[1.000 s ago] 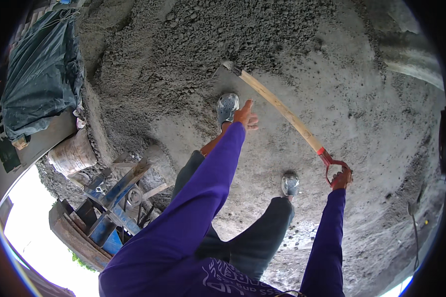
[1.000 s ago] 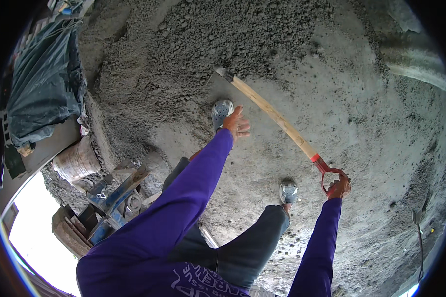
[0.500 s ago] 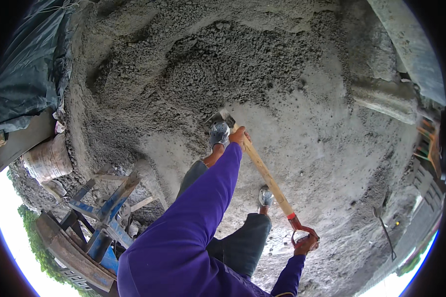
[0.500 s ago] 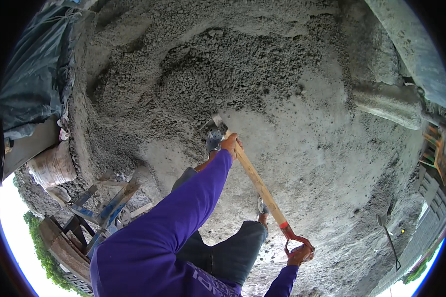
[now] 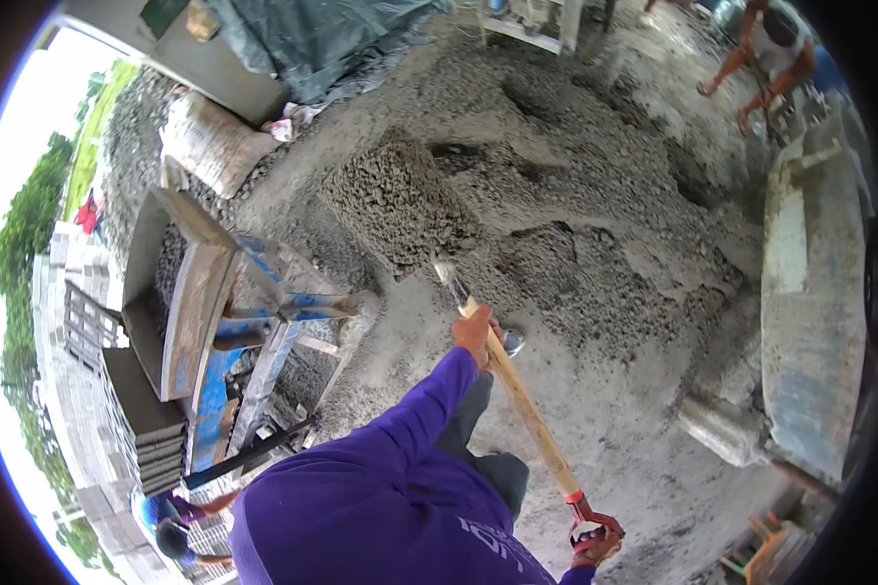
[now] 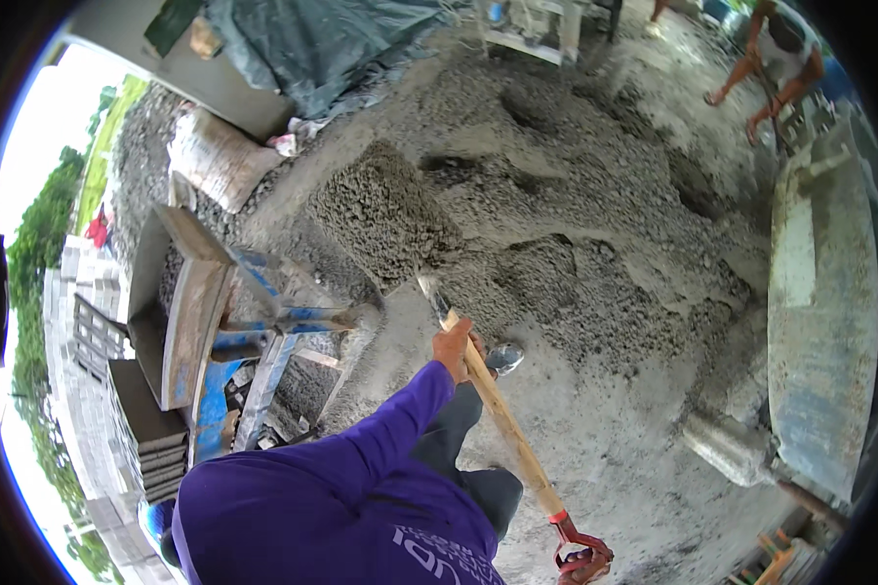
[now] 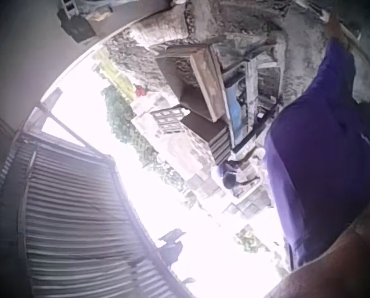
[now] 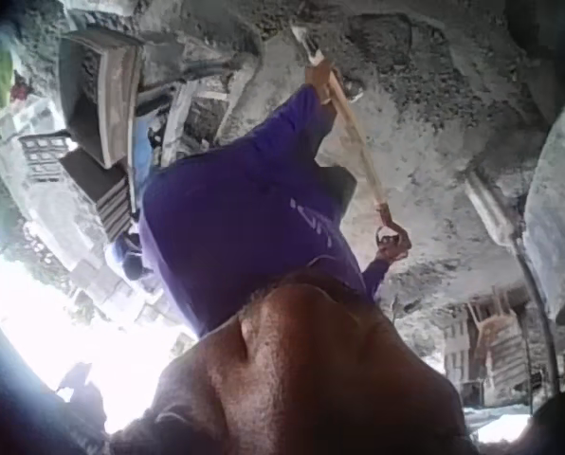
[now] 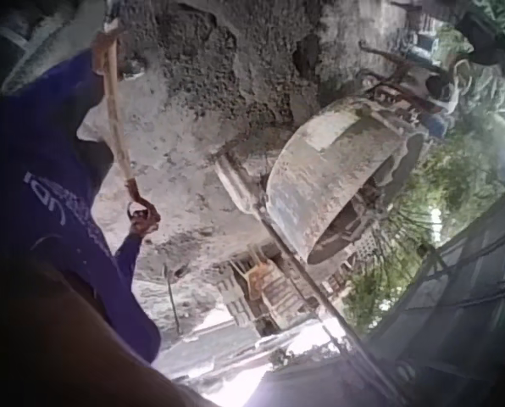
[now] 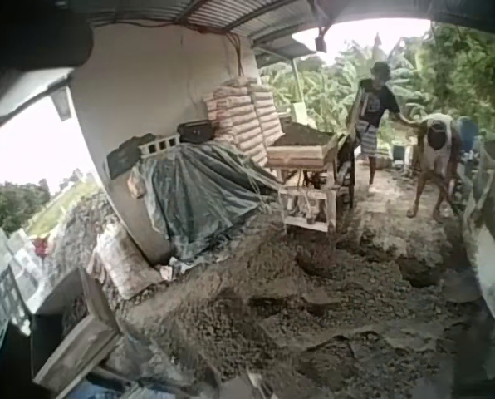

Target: The person carries a hollow concrete block and places it on a stack. Then the person uses a shovel to mix a pile of sand and cement on the ground, repeatedly turning and gathering the material. Another worker is visible nearby operating a block-making machine.

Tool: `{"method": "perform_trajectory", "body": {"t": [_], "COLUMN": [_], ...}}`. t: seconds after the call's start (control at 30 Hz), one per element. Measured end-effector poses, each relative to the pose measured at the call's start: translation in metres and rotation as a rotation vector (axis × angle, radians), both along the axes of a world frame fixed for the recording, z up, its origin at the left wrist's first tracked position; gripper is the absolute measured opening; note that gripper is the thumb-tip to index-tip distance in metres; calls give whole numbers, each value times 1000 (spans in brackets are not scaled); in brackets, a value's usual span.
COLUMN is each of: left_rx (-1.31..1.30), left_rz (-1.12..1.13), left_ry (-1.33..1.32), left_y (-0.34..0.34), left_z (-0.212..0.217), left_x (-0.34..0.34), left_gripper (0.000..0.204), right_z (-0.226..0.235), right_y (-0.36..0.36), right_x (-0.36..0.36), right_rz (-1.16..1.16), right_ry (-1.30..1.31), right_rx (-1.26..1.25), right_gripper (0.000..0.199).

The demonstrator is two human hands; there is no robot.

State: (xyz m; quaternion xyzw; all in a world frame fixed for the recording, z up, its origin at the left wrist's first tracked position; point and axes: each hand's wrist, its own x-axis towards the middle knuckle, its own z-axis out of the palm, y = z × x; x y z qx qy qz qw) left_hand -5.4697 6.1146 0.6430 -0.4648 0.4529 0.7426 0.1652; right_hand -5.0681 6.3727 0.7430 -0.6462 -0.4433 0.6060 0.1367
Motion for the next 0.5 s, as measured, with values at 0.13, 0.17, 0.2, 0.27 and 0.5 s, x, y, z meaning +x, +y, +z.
{"method": "perform_trajectory", "body": {"t": [0.13,0.17,0.2,0.27,0.5], "left_rx": [-79,-85,-58,14,281], "left_rz": [90,99,160,298,669], "left_ry": [283,366,419,605,1039], "left_y": [-81,-107,-128,-176,-339], "left_z": [156,180,208,264,339], "left_x": [-66,-80,-95,-116,-39], "left_gripper": [28,28,25,19,19], "right_z": [57,85,108,165,283], "right_y": [1,-5,-9,-24,-143], "right_x": [-126,-162,-189,-240,-254], "right_rz": [177,327,383,474,972], "right_ry": [225,252,355,552,1292], "right_rx": [33,115,171,284,1127], "right_gripper": [21,20,19,19,24]}}
